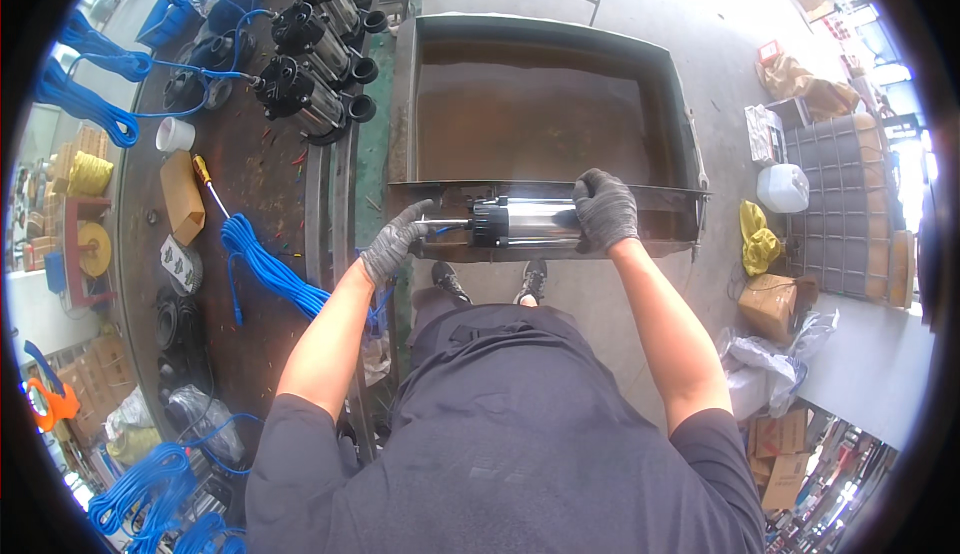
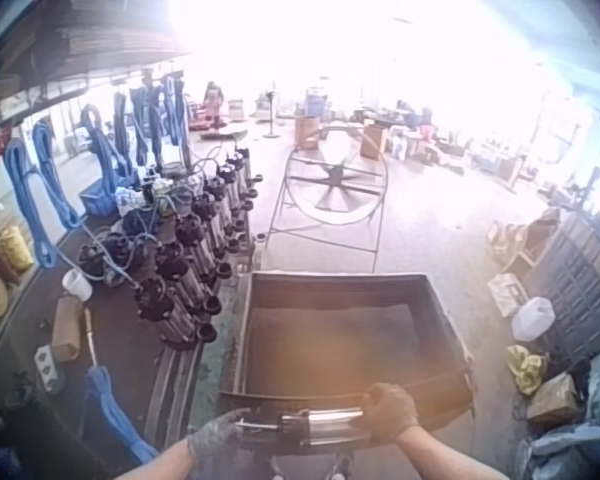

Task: Submerging industrial water pumps into a test tank to check for leaks or functionality.

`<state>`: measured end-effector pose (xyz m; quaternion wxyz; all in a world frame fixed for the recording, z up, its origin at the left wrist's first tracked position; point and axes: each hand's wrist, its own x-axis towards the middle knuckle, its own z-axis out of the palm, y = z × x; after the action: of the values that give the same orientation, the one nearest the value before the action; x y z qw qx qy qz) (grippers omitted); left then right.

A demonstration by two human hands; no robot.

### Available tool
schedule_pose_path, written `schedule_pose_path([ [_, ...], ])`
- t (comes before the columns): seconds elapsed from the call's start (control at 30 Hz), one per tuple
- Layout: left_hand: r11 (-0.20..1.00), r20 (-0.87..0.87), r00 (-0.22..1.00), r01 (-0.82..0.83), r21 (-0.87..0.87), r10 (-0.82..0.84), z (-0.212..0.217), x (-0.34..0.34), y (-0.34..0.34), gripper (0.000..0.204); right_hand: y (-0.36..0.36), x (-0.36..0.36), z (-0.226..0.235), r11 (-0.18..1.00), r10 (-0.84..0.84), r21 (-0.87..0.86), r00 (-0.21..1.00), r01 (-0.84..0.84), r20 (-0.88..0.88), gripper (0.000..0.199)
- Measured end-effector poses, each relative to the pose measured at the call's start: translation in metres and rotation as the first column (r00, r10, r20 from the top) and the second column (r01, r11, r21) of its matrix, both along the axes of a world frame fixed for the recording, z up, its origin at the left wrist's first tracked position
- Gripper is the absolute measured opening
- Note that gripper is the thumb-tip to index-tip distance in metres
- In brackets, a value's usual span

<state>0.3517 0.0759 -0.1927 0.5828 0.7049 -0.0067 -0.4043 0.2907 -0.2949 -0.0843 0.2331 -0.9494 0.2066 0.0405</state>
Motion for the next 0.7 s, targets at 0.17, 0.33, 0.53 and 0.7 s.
schedule_pose_path([
  [0.17,0.888,0.448,0.821,0.146,0.436,-0.354,-0.007,0.004,-0.003,0.048,0.002,0.000,-0.001,0.999,0.018,-0.041,1.000,-0.017,0.020,0.026],
  [0.33,0.999,0.183,0.983,-0.024,-0.027,0.029,-0.001,-0.003,-0.010,0.045,0.001,0.002,0.004,1.000,-0.016,-0.010,1.000,0.016,-0.018,0.027],
  [0.53,0.935,-0.080,0.984,-0.179,-0.307,0.162,0.011,-0.005,-0.005,0.043,0.002,0.001,0.003,0.998,0.004,-0.055,1.000,-0.005,-0.004,0.028],
  [0.7,0.831,0.311,0.872,0.171,0.530,-0.378,0.012,0.007,-0.013,0.025,0.000,0.002,-0.001,0.999,0.018,-0.047,1.000,-0.019,-0.016,0.029],
])
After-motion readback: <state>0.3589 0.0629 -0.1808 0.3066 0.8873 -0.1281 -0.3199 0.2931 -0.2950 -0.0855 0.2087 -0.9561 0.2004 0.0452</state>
